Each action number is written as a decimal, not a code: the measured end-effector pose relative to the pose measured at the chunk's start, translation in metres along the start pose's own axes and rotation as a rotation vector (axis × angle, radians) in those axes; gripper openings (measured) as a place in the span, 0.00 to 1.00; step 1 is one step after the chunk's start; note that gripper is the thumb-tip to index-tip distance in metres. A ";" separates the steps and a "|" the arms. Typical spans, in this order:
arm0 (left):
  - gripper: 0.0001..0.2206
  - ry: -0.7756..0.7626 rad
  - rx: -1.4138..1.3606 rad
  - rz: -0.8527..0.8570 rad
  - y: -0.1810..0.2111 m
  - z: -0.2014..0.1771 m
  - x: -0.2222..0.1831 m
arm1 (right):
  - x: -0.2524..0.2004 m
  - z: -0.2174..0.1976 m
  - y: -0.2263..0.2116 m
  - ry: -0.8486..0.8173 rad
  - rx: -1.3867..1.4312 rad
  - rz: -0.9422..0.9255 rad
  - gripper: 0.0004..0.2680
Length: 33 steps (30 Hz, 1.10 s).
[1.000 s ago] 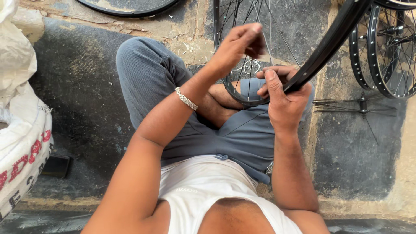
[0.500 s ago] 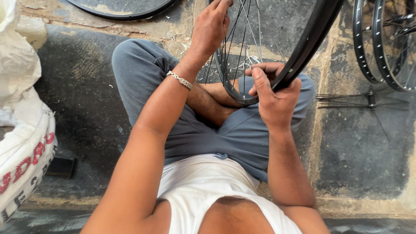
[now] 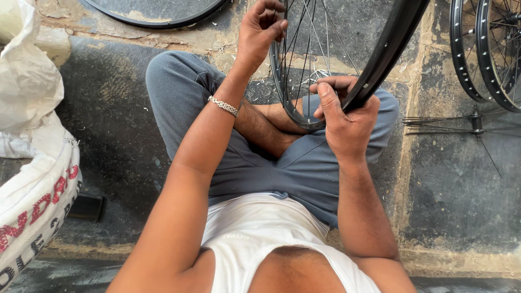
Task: The person inserts metal spokes into the holes of a bicycle wheel rim and secures them by hand using small threaded nuts.
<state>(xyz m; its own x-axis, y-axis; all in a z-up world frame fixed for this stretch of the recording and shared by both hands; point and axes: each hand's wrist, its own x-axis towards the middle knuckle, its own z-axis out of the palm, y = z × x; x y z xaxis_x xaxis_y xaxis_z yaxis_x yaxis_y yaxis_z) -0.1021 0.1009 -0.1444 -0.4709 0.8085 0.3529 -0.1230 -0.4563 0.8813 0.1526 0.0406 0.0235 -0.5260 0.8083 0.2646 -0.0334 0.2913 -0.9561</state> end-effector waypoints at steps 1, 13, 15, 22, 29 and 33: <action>0.11 0.014 -0.006 -0.054 0.001 0.001 -0.001 | 0.000 0.000 0.000 0.001 -0.003 -0.003 0.03; 0.04 0.288 0.608 -0.223 0.045 0.032 -0.030 | -0.001 0.007 -0.002 0.019 -0.032 -0.039 0.03; 0.06 0.281 0.926 -0.085 0.049 0.030 -0.033 | -0.001 0.007 -0.003 0.027 -0.032 -0.040 0.04; 0.07 0.257 1.127 0.095 0.064 0.039 -0.037 | -0.001 0.007 -0.003 0.043 -0.025 -0.037 0.04; 0.08 0.241 1.127 0.084 0.100 0.054 -0.047 | -0.002 0.006 -0.004 0.084 -0.033 0.000 0.05; 0.11 0.141 0.205 -0.443 0.126 0.060 -0.054 | 0.000 0.005 -0.008 0.098 -0.136 0.026 0.05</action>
<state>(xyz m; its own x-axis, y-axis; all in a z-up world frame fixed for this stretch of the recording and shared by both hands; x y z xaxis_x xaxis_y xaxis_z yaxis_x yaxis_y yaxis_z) -0.0396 0.0223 -0.0333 -0.5270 0.8437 -0.1024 -0.1706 0.0131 0.9853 0.1481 0.0357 0.0306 -0.4399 0.8604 0.2572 0.0984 0.3309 -0.9385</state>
